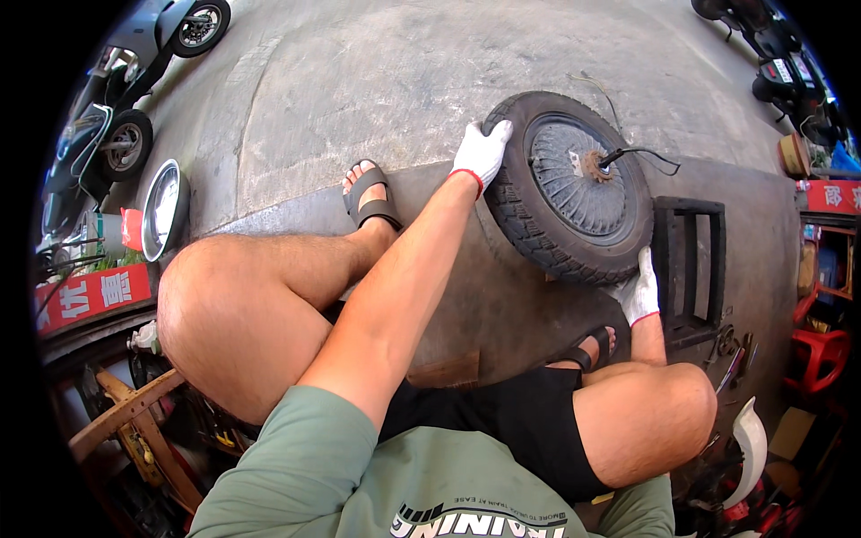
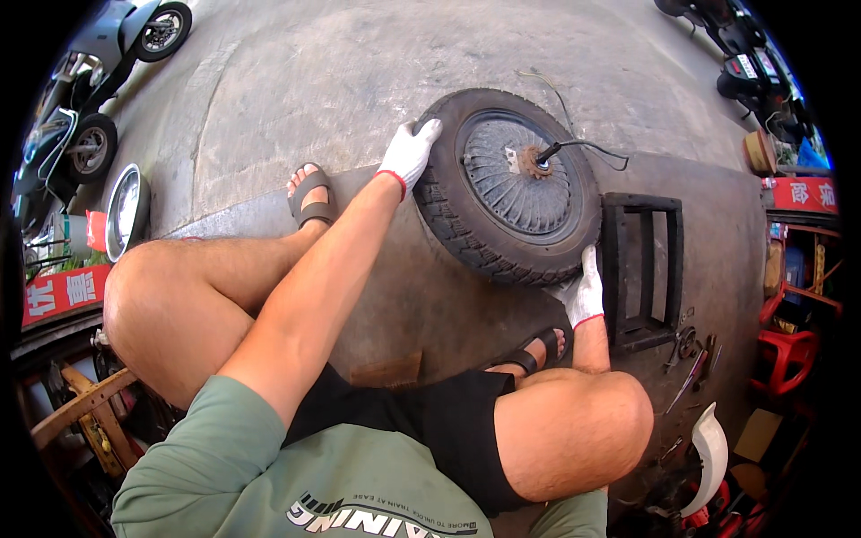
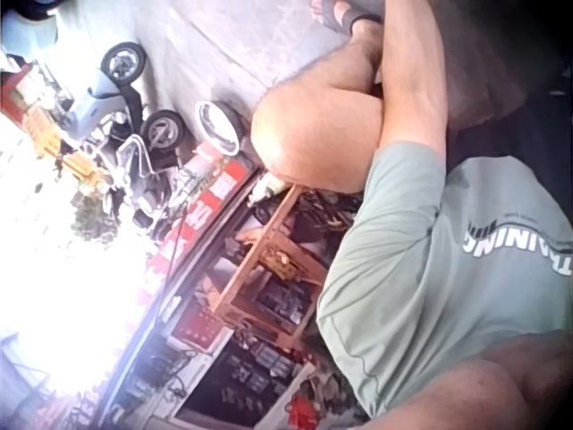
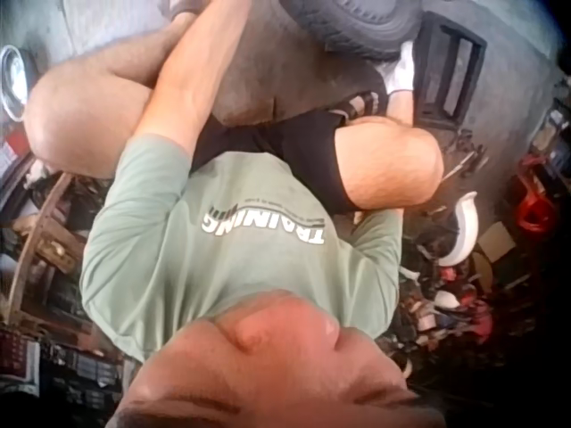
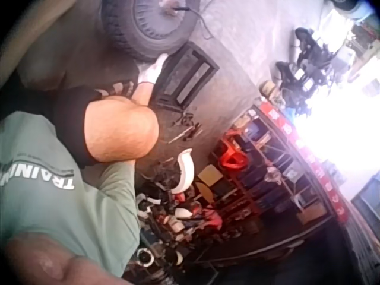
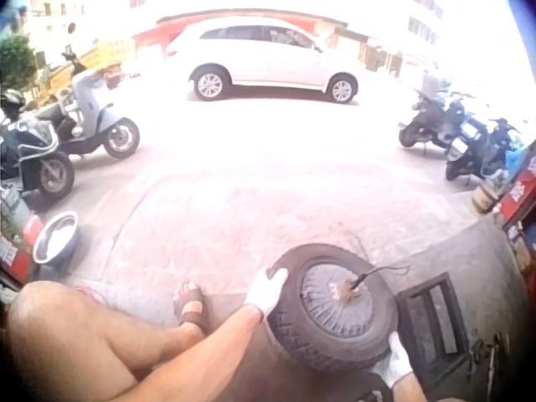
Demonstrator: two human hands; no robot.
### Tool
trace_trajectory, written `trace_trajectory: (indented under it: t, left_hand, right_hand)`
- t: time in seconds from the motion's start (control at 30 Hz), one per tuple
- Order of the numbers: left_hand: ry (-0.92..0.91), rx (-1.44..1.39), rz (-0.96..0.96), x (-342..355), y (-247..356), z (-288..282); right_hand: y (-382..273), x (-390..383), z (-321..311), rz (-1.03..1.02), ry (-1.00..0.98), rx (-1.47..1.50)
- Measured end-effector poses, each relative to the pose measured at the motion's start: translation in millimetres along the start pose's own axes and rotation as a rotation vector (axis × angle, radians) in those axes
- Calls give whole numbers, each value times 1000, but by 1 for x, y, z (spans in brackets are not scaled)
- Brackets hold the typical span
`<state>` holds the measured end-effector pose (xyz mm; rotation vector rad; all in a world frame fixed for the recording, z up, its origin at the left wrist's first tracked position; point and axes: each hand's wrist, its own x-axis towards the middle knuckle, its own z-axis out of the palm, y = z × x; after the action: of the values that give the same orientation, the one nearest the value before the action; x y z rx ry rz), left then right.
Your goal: The person sits on the floor and handles an electric scooter hub motor wheel, rotating it and handling various wooden blocks and a black metal frame.
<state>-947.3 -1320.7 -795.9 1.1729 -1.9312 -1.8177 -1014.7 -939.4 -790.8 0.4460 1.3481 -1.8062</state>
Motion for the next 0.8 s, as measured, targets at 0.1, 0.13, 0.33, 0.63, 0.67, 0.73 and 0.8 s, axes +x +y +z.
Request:
trace_trajectory:
  t: [0.1,0.13,0.33,0.63,0.67,0.73,0.8]
  left_hand:
    - [-16,7,7,-1,-1,-3]
    - [-21,-3,15,-1,-2,-5]
    - [-10,26,53,-1,-3,-2]
    - [-32,121,73,-23,-12,4]
    - [-3,161,66,-18,-25,-11]
    - [11,49,10,-26,-34,-8]
    - [32,82,1,-29,-39,-3]
  right_hand:
    - [1,0,1,5,-45,2]
    - [2,-1,3,14,-6,-12]
    - [2,0,0,-25,63,-59]
    - [-1,19,-46,-282,111,-285]
    - [1,21,-33,-277,136,-311]
    - [-10,11,-17,-324,173,-392]
    - [-21,6,-14,-338,130,-441]
